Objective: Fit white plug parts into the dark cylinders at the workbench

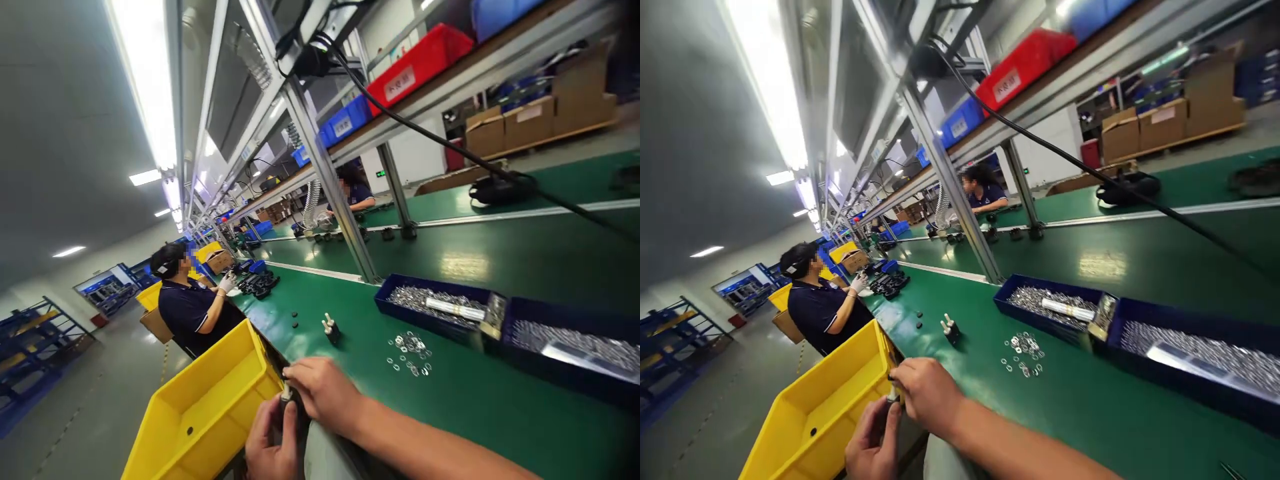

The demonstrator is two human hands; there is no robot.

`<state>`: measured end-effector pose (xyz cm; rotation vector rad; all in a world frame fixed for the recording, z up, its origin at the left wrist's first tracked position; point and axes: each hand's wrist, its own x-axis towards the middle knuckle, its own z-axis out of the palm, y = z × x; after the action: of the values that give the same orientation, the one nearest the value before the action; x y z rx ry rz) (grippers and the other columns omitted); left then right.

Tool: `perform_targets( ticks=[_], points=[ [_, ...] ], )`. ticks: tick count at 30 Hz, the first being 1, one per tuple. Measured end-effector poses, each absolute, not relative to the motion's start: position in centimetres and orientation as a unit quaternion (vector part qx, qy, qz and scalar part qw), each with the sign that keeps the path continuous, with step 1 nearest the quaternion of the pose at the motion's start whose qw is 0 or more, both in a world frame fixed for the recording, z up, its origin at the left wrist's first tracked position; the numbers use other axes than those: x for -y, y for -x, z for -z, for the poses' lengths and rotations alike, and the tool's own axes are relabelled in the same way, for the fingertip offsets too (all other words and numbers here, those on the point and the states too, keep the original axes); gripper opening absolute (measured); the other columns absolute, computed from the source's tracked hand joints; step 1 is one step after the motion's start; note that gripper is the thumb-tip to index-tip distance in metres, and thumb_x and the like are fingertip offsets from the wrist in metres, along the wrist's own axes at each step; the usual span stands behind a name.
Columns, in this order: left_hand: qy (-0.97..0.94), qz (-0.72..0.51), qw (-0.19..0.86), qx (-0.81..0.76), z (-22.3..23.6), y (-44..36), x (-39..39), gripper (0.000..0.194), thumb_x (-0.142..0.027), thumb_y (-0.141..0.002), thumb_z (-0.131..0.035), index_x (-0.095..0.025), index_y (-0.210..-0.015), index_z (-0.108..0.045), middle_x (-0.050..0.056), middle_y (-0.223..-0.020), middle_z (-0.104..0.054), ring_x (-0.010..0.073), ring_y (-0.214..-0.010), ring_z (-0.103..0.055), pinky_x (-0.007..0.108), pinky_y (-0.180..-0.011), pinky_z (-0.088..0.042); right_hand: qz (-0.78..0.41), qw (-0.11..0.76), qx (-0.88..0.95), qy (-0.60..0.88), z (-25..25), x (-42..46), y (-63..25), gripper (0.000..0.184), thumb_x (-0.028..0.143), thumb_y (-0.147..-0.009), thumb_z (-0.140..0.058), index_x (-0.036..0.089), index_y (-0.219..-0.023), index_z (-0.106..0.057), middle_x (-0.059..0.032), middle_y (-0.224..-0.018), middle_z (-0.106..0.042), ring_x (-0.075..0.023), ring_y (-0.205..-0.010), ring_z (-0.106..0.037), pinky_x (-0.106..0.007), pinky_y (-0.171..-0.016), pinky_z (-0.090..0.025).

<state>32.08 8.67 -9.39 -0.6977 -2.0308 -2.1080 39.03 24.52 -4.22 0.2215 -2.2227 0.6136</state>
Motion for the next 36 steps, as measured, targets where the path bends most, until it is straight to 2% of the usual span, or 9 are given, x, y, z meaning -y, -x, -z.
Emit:
perform_targets(
  ticks=[3, 5, 10, 13, 18, 22, 25, 29, 36],
  points=[
    [0.179, 0.749, -0.106, 0.629, 8.8, -31.6, -7.8, 0.049, -0.054, -0.060, -0.094, -0.016, -0.086, -0.080, 0.009, -0.086, -0.077, 0.0240, -0.081, -0.072, 0.032, -0.076, -0.061, -0.275, 0.388, 0.870, -0.127, 3.6, -24.3, -39.0, 0.021, 0.008, -0.092, -0.061, 0.012, -0.109, -0.072, -0.0100, -0.097, -0.075, -0.0223, -0.088, -0.071, -0.029, -0.078, -0.052],
    [0.154, 0.763, -0.156, 0.608, 8.3, -31.5, -7.4, 0.051, -0.055, -0.056, -0.095, -0.015, -0.086, -0.080, 0.010, -0.087, -0.078, 0.0259, -0.082, -0.072, 0.032, -0.073, -0.061, -0.333, 0.373, 0.855, -0.135, 2.6, -24.3, -39.4, 0.019, 0.015, -0.092, -0.066, 0.012, -0.109, -0.075, -0.0105, -0.100, -0.077, -0.0224, -0.089, -0.072, -0.028, -0.078, -0.052],
    [0.241, 0.703, 0.076, 0.665, 7.8, -32.2, -7.0, 0.041, -0.044, -0.062, -0.095, -0.020, -0.093, -0.081, 0.006, -0.098, -0.075, 0.0246, -0.093, -0.066, 0.029, -0.084, -0.057, -0.557, 0.288, 0.779, -0.013, 0.4, -23.8, -40.1, 0.013, 0.030, -0.089, -0.074, 0.020, -0.091, -0.083, -0.0020, -0.084, -0.079, -0.0173, -0.074, -0.072, -0.024, -0.063, -0.046],
    [0.267, 0.692, 0.084, 0.666, 8.0, -32.2, -6.7, 0.035, -0.040, -0.064, -0.095, -0.023, -0.092, -0.081, 0.005, -0.096, -0.073, 0.0231, -0.094, -0.064, 0.029, -0.086, -0.056, -0.627, 0.259, 0.735, -0.004, 0.6, -23.6, -39.9, 0.012, 0.026, -0.083, -0.077, 0.019, -0.090, -0.084, -0.0021, -0.084, -0.080, -0.0180, -0.075, -0.072, -0.024, -0.064, -0.047],
    [0.152, 0.782, -0.124, 0.592, 7.0, -32.6, -6.7, 0.045, -0.044, -0.057, -0.098, -0.018, -0.090, -0.081, 0.007, -0.094, -0.075, 0.0218, -0.091, -0.066, 0.028, -0.081, -0.058, -0.726, 0.186, 0.660, -0.051, 1.7, -24.2, -39.3, 0.026, 0.035, -0.076, -0.083, 0.015, -0.094, -0.083, -0.0041, -0.088, -0.079, -0.0194, -0.081, -0.069, -0.026, -0.072, -0.050],
    [0.119, 0.820, -0.315, 0.463, 4.9, -34.1, -7.9, 0.031, -0.037, -0.072, -0.091, -0.014, -0.088, -0.078, 0.003, -0.073, -0.064, 0.0125, -0.065, -0.056, 0.025, -0.062, -0.053, -0.768, 0.118, 0.625, -0.077, 2.2, -25.0, -39.3, 0.040, 0.050, -0.076, -0.085, 0.012, -0.085, -0.079, -0.0018, -0.080, -0.073, -0.0152, -0.074, -0.062, -0.026, -0.072, -0.046],
    [0.099, 0.832, -0.348, 0.421, 4.3, -34.8, -8.9, 0.024, -0.032, -0.079, -0.086, -0.013, -0.092, -0.077, 0.003, -0.074, -0.064, 0.0098, -0.060, -0.051, 0.023, -0.060, -0.051, -0.797, 0.071, 0.595, -0.072, 2.5, -25.4, -39.2, 0.056, 0.066, -0.073, -0.084, 0.012, -0.079, -0.076, -0.0013, -0.070, -0.069, -0.0140, -0.066, -0.058, -0.027, -0.069, -0.044],
    [0.067, 0.833, -0.372, 0.403, 4.7, -35.1, -9.5, 0.035, -0.034, -0.077, -0.089, -0.012, -0.102, -0.077, 0.004, -0.082, -0.069, 0.0080, -0.060, -0.052, 0.023, -0.063, -0.051, -0.805, 0.067, 0.589, -0.012, 2.8, -25.8, -39.0, 0.065, 0.076, -0.074, -0.079, 0.011, -0.078, -0.075, -0.0021, -0.067, -0.066, -0.0131, -0.063, -0.056, -0.027, -0.067, -0.042],
    [0.035, 0.839, -0.436, 0.325, 4.5, -35.5, -9.6, 0.044, -0.039, -0.070, -0.094, -0.008, -0.096, -0.077, 0.003, -0.077, -0.068, 0.0051, -0.058, -0.052, 0.018, -0.056, -0.046, -0.851, 0.095, 0.511, -0.072, 2.8, -26.8, -39.2, 0.051, 0.054, -0.076, -0.090, 0.016, -0.104, -0.069, -0.0067, -0.103, -0.074, -0.0183, -0.098, -0.067, -0.033, -0.092, -0.051]
  ],
)
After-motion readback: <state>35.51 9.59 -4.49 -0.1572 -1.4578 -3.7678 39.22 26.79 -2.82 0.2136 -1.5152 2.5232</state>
